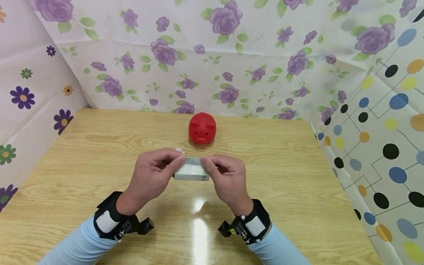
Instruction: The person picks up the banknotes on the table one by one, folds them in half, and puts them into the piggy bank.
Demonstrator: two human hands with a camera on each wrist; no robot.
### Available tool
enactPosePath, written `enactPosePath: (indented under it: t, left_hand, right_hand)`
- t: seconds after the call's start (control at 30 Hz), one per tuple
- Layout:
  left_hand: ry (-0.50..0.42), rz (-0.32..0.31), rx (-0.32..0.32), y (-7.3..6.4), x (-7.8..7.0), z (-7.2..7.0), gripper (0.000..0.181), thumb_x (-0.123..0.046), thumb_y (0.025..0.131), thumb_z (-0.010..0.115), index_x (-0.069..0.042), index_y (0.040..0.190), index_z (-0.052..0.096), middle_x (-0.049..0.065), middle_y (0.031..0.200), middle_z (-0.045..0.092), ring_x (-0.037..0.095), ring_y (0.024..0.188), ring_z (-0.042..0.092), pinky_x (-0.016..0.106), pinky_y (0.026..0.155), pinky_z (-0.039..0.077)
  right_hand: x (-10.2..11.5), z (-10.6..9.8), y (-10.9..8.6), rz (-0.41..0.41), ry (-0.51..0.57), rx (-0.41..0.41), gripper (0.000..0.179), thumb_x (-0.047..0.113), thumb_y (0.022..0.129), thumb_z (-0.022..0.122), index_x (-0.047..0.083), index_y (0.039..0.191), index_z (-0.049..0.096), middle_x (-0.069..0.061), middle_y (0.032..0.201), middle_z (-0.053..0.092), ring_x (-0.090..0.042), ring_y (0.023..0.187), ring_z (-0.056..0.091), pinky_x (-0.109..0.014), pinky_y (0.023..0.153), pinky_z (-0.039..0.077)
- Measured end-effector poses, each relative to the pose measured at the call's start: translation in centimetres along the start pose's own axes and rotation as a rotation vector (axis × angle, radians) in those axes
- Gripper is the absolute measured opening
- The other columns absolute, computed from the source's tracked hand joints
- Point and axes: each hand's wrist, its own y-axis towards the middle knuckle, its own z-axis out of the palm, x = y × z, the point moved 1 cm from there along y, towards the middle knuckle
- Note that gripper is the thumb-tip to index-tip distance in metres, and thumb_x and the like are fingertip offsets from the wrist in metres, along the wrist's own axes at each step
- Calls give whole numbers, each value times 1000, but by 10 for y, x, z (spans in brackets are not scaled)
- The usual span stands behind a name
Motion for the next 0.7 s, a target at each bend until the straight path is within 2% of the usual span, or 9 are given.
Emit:
enactPosePath:
  t: [0.13, 0.27, 0.37, 0.43, 0.57, 0.7]
  left_hand:
    - [19, 7, -9, 0, -1, -1, 6, 0, 92, 73, -3, 95, 78, 8, 78, 73, 12, 61, 61, 25, 54, 53]
    - [63, -13, -36, 1, -2, -2, 6, -3, 93, 74, -4, 97, 77, 7, 81, 75, 12, 62, 61, 26, 54, 53]
    - [75, -39, -68, 2, -3, -5, 6, -4, 93, 73, -3, 98, 77, 10, 82, 74, 13, 61, 60, 25, 54, 53]
    - [61, -63, -77, 3, -3, -7, 7, -5, 94, 73, -3, 99, 77, 10, 81, 74, 13, 60, 60, 24, 54, 53]
    - [37, -90, -77, 4, -3, -10, 9, -5, 93, 74, -4, 100, 79, 9, 81, 74, 14, 58, 59, 24, 54, 53]
    - [38, -83, -69, 5, -3, -10, 15, -5, 92, 75, -6, 107, 78, 7, 78, 72, 14, 59, 58, 24, 55, 51]
  right_hand:
    - [0, 0, 0, -10, 7, -6, 15, 3, 97, 68, -10, 94, 74, 8, 91, 77, -6, 70, 67, -21, 60, 55]
    - [-1, 1, 0, -12, 5, 0, 27, 10, 98, 69, -12, 113, 70, 10, 92, 75, -7, 71, 65, -19, 62, 54]
    - [-4, 1, -1, -64, 37, 10, 38, 13, 96, 72, -13, 122, 64, 7, 93, 74, -10, 74, 63, -19, 65, 55]
    - [-6, 1, 1, -121, 69, 22, 34, 11, 94, 74, -11, 119, 65, 2, 90, 72, -13, 74, 61, -19, 66, 53]
    - [-8, 1, 5, -253, 121, 74, 16, 0, 88, 78, -5, 103, 74, -8, 87, 72, -18, 76, 60, -24, 71, 54]
    - [-7, 0, 7, -311, 129, 89, 13, -5, 86, 77, -6, 99, 77, -13, 85, 74, -19, 76, 63, -26, 73, 55]
